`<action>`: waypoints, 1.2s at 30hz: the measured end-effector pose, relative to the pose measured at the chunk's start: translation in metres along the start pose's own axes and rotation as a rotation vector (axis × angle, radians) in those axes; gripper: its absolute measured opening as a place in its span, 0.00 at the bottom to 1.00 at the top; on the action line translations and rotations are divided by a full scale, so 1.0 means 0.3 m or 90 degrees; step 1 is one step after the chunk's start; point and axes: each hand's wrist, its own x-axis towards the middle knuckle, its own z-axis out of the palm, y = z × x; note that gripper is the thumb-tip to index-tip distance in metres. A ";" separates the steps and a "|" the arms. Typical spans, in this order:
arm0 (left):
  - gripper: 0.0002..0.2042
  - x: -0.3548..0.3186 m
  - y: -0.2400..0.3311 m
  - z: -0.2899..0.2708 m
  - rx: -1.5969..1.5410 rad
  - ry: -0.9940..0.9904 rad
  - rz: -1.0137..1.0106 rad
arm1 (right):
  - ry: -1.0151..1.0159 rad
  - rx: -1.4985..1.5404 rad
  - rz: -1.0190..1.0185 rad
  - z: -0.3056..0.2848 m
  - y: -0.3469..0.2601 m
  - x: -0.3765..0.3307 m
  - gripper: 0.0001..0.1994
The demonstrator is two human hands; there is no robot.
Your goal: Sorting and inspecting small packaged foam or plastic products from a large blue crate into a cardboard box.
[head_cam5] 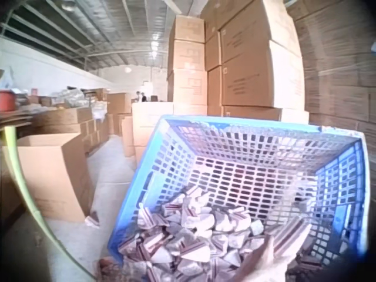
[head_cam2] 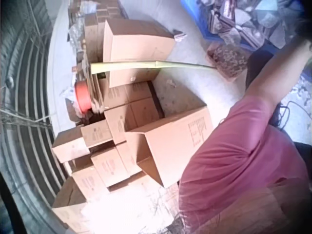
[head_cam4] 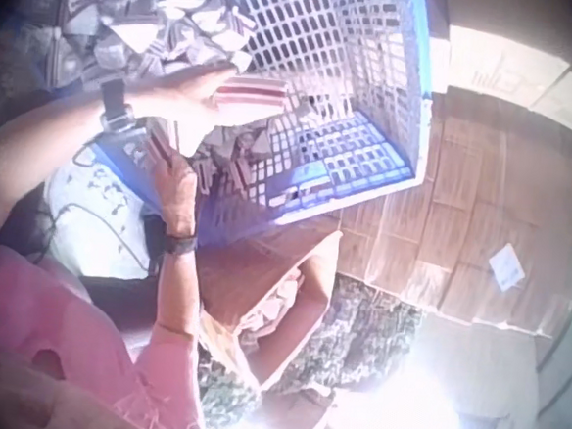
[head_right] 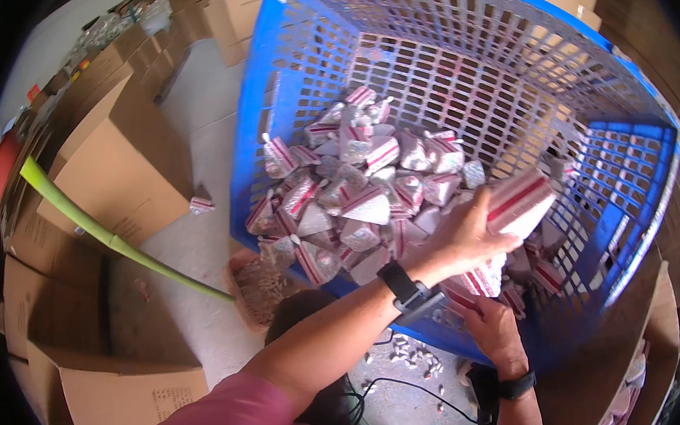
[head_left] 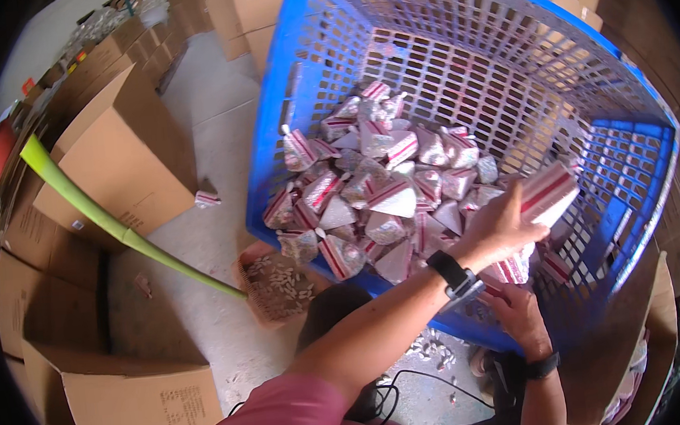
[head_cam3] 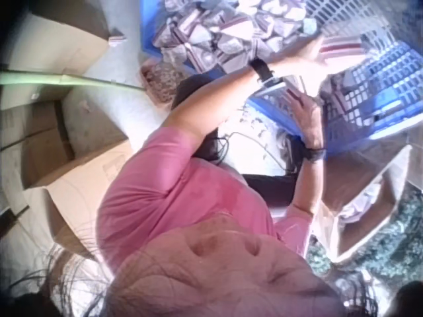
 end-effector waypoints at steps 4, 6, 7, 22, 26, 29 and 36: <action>0.23 0.019 -0.027 0.140 -0.435 -0.074 -0.012 | 0.012 -0.033 -0.034 -0.083 0.074 -0.169 0.10; 0.16 -0.024 -0.076 0.124 -0.394 -0.089 -0.105 | -0.028 -0.198 -0.057 -0.019 0.094 -0.172 0.09; 0.14 -0.044 -0.061 0.120 -0.376 -0.092 -0.104 | -0.042 -0.212 -0.088 -0.001 0.096 -0.176 0.09; 0.30 -0.054 0.620 0.887 -0.355 -0.430 0.145 | 0.446 0.336 -0.381 -0.039 0.174 -0.258 0.12; 0.19 0.033 0.380 0.654 -0.131 -0.241 0.232 | 0.271 -0.154 -0.131 -0.214 0.138 -0.292 0.09; 0.15 -0.002 0.240 0.453 -0.016 -0.134 0.181 | 0.240 -0.175 0.017 -0.281 0.143 -0.278 0.09; 0.19 -0.136 0.062 0.322 -0.327 -0.173 -0.239 | 0.408 0.154 -0.170 -0.244 0.128 -0.283 0.10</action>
